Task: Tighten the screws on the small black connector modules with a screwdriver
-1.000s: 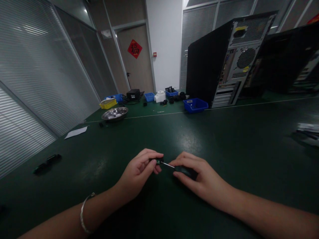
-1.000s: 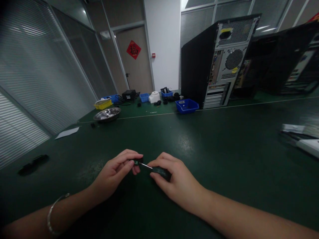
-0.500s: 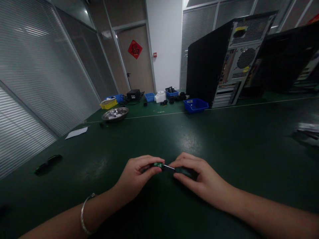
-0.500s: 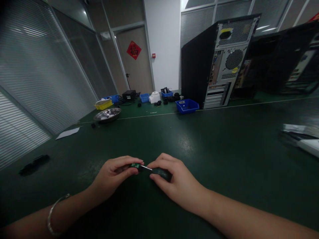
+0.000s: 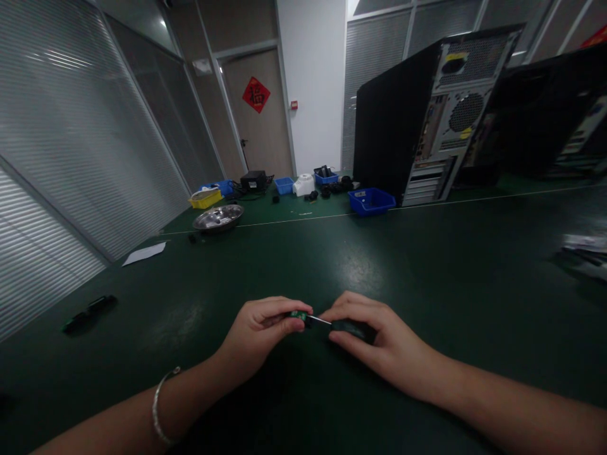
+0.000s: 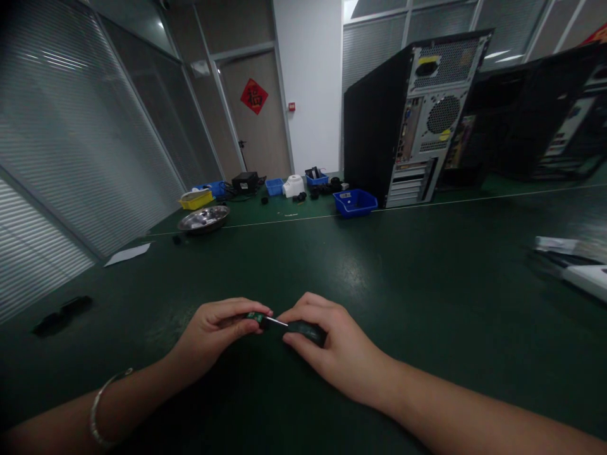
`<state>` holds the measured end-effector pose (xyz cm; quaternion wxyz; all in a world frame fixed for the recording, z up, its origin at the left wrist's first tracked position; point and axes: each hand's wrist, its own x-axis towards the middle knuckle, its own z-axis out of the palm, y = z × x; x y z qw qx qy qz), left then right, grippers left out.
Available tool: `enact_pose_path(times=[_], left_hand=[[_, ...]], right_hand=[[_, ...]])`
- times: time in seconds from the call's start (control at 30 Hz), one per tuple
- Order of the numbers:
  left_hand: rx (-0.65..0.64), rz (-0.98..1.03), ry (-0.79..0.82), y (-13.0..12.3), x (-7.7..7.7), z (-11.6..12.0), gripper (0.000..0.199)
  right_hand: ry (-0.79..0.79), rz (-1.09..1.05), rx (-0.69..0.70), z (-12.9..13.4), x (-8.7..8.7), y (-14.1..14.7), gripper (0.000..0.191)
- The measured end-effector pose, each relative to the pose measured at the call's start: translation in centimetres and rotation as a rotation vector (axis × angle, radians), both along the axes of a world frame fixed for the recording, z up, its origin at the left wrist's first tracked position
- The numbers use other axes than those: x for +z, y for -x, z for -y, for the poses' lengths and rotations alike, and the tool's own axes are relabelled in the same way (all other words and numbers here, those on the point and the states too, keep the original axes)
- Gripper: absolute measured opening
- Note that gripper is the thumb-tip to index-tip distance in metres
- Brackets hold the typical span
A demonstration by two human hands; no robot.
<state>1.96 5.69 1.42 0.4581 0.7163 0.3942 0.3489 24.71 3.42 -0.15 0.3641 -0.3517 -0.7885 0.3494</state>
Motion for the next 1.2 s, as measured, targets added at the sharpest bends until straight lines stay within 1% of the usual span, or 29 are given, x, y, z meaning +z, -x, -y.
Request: enact_pose_path(times=[0.27, 0.33, 0.47, 0.53, 0.7, 0.87, 1.07, 1.2], left_hand=[[-0.005, 0.03, 0.056, 0.11, -0.08, -0.05, 0.017], [0.0, 0.0, 0.015, 0.16, -0.25, -0.05, 0.017], [0.012, -0.096, -0.121, 0.21, -0.45, -0.02, 0.017], [0.014, -0.097, -0.126, 0.17, -0.37, 0.02, 0.017], [0.009, -0.011, -0.011, 0.03, -0.09, 0.08, 0.017], [-0.014, 0.068, 0.109, -0.11, -0.4, 0.02, 0.017], [-0.019, 0.098, 0.14, -0.22, -0.56, -0.01, 0.017], [0.002, 0.121, 0.164, 0.11, -0.67, -0.32, 0.02]], right_hand=[[0.008, -0.008, 0.002, -0.09, -0.07, -0.07, 0.025], [0.008, 0.001, -0.003, -0.05, -0.06, -0.02, 0.025], [-0.007, 0.009, -0.012, 0.04, 0.06, 0.11, 0.027], [-0.009, 0.006, -0.012, 0.04, 0.08, 0.13, 0.027], [-0.011, -0.015, 0.003, -0.02, 0.0, 0.09, 0.026], [-0.009, -0.027, 0.018, -0.05, 0.31, 0.19, 0.025], [-0.011, -0.025, 0.015, -0.01, 0.46, 0.15, 0.026], [0.017, -0.003, -0.024, -0.02, 0.32, 0.07, 0.025]])
